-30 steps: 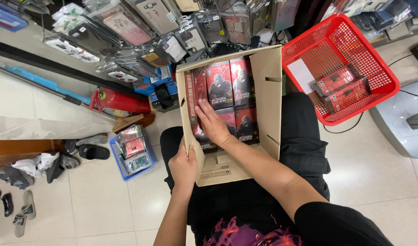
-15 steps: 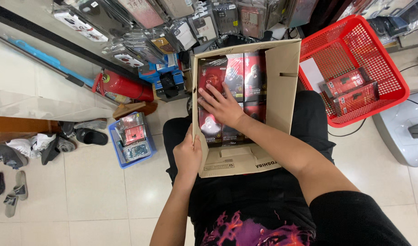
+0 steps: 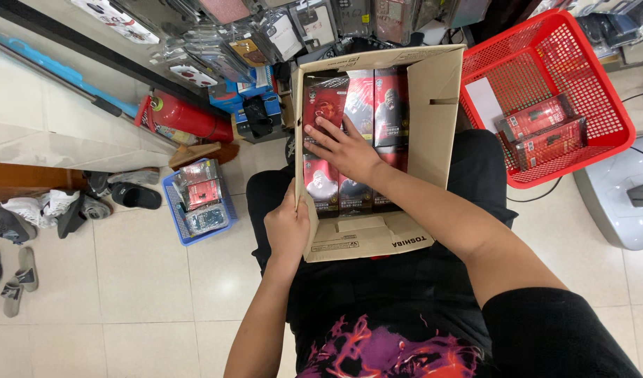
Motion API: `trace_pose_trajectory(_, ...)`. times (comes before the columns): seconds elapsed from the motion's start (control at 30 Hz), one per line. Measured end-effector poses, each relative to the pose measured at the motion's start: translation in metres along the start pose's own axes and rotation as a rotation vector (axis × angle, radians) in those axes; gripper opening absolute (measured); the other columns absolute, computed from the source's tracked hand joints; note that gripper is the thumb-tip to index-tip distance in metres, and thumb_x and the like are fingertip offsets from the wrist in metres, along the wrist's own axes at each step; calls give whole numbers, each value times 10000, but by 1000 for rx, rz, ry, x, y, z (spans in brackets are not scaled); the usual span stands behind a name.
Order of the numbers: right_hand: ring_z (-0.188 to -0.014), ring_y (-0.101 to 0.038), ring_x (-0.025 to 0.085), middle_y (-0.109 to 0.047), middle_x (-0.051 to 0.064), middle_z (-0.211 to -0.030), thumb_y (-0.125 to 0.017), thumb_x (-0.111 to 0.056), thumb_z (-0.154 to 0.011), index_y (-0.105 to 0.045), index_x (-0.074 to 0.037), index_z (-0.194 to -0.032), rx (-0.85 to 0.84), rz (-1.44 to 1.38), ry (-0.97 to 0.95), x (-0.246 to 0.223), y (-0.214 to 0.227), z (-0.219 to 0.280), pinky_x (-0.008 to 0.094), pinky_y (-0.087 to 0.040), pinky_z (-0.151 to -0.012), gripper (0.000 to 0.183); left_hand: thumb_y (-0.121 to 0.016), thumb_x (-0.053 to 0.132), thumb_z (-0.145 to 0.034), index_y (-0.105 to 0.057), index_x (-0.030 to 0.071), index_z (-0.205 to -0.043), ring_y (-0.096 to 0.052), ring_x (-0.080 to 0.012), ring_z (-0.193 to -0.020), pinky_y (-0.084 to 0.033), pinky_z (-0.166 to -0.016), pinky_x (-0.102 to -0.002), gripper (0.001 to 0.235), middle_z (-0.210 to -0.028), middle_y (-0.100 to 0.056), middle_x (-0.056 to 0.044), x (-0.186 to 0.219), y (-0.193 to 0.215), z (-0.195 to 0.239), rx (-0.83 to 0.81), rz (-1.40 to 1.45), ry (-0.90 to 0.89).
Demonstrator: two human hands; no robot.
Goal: The person sits on a stool and organizes electronics by taking boxes from a cardboard container and placing them into a red basket. They wipe a box with a cloth, open it to remove a phone case and papers, and then wipe the phone case before placing the items in the basket.
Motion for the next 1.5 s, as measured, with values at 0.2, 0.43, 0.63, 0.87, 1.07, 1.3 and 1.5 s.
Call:
trace_pose_trajectory(0.2, -1368, -399, 359, -414, 91, -1518, -693, -294, -841, -495, -226, -1444, 174, -236, -295, 18, -12, 9, 508, -365, -1073, 638, -612, 144, -904, -638, 97, -1311, -714, -351, -705, -583, -551, -400, 410, -818, -738, -199, -8, -5, -1, 18, 0, -7)
trace_pose_trajectory(0.43, -1379, -392, 360, -410, 154, -1455, -746, -281, -857, -488, -125, -1394, 523, 176, -741, 99, 124, 33, 501, -465, -963, 615, -526, 173, -955, -570, 120, -1374, -508, -177, -414, -421, -428, -327, 425, -560, -596, -35, -19, -10, -4, -34, -29, -18)
trace_pose_trajectory(0.63, -1169, -554, 292, -683, 71, -1201, -786, -316, -732, -671, -121, -1277, -70, -45, -501, 220, 100, 17, 507, -472, -787, 590, -530, 172, -959, -579, 72, -1345, -565, -194, -469, -462, -461, -338, 402, -680, -673, -54, -18, -10, -19, -5, -8, -129)
trace_pose_trajectory(0.87, -853, -657, 409, -698, 167, -884, -517, -600, -991, -673, -98, -880, -743, 23, -615, 228, 18, 12, 508, -527, -660, 537, -536, 110, -924, -639, 65, -1184, -559, -291, -447, -410, -415, -382, 284, -638, -644, -116, -43, -49, -74, -155, -17, -32)
trace_pose_trajectory(1.07, -856, -725, 363, -745, 107, -899, -647, -488, -894, -760, -188, -1066, -684, -131, -813, 227, -78, 72, 465, -598, -720, 363, -543, 178, -928, -622, 88, -1279, -722, -375, -784, -605, -566, -426, 371, -882, -717, -238, -89, -123, -90, -355, -74, 248)
trace_pose_trajectory(1.3, -853, -732, 336, -745, 141, -879, -622, -348, -913, -747, -104, -891, -889, -150, -847, 215, -156, 93, 442, -600, -746, 275, -533, 73, -888, -501, 46, -1378, -680, -457, -954, -619, -750, -501, 491, -1047, -667, -327, -117, -186, -83, -623, 5, 447)
trace_pose_trajectory(1.5, -767, -732, 358, -730, 153, -783, -591, -310, -913, -732, -63, -817, -922, -95, -820, 224, -201, 100, 457, -601, -665, 300, -522, 52, -875, -390, 67, -1481, -645, -436, -1079, -617, -809, -479, 620, -1222, -606, -321, -148, -262, -65, -794, 64, 548)
Point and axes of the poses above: each hand's wrist, its own z-axis away from the middle knuckle, its own y-axis out of the back of the hand, x = y × z, the point moved 4 cm from there along -z, towards the middle knuckle
